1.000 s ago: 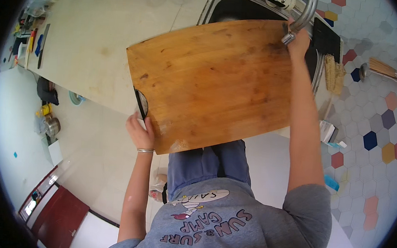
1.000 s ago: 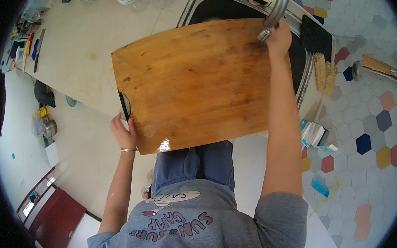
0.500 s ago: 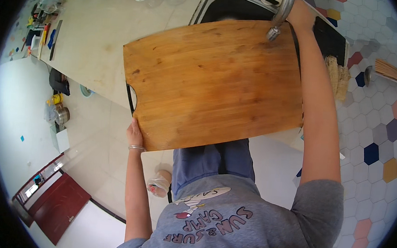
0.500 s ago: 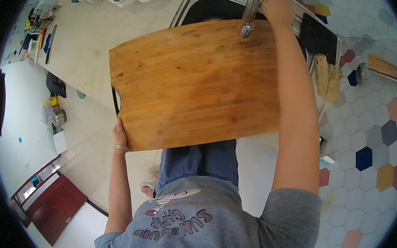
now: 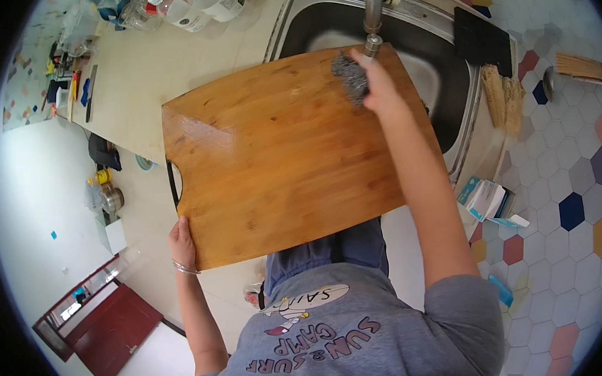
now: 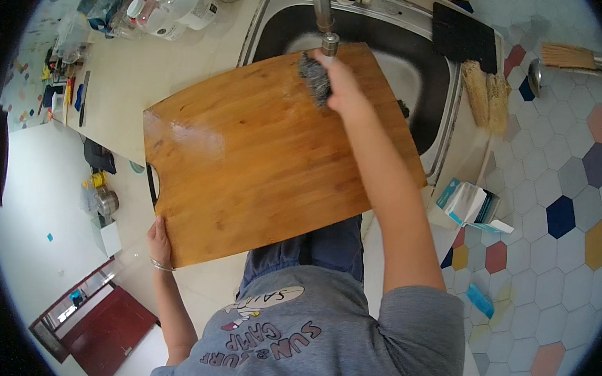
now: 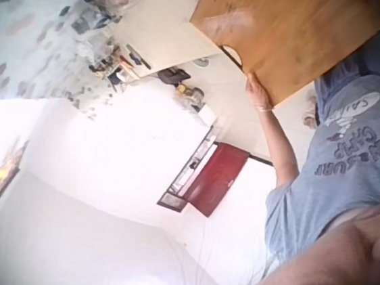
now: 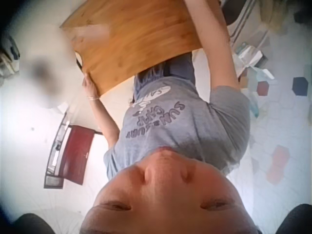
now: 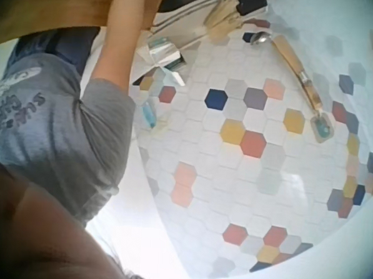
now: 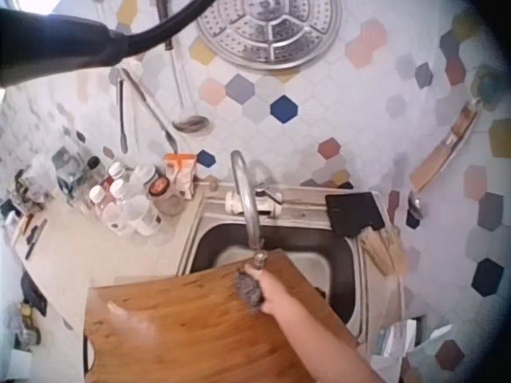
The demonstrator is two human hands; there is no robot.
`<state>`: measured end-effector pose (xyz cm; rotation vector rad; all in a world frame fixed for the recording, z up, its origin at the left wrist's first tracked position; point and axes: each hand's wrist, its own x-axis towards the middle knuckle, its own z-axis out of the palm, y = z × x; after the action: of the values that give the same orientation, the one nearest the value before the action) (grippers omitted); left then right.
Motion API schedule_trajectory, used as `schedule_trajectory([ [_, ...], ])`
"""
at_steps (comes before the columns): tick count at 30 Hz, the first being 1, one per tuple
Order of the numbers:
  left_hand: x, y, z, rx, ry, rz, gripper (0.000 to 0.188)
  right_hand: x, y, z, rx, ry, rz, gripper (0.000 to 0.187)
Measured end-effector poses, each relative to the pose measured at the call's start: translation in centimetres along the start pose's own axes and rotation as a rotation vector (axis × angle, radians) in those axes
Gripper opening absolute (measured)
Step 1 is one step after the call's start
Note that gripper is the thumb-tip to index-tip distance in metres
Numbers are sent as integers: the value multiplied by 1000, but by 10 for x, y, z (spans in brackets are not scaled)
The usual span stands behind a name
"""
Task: The person cleans a wooden cutting board in a kitchen sink. They scrub the board with a steel wool pad under running water, rinsing it thoroughly. The person then uses a brush to scrub the board further before rinsing it again.
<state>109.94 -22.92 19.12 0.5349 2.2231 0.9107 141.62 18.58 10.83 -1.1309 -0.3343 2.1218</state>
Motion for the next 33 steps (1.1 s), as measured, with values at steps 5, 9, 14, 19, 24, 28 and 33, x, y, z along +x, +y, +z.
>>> schedule_trajectory([
  [5,-2,23,-6,81,13,-17,47,-7,86,38,-1338,52,-917,27],
  [9,-6,27,-4,47,14,-25,47,12,78,8,-1771,26,-1053,19],
  [14,-5,32,1,55,11,-21,49,55,-16,-96,-1616,732,-678,26],
  [19,-7,40,6,111,42,-5,49,46,45,-1,-1632,303,-719,33],
  [24,-10,42,0,7,22,-75,47,78,59,-6,-1475,5,-940,27],
  [28,-19,55,8,57,68,-43,48,98,-27,-83,-1648,565,-491,30],
  [33,-15,48,2,56,8,-35,48,63,13,-42,-1592,452,-493,32],
])
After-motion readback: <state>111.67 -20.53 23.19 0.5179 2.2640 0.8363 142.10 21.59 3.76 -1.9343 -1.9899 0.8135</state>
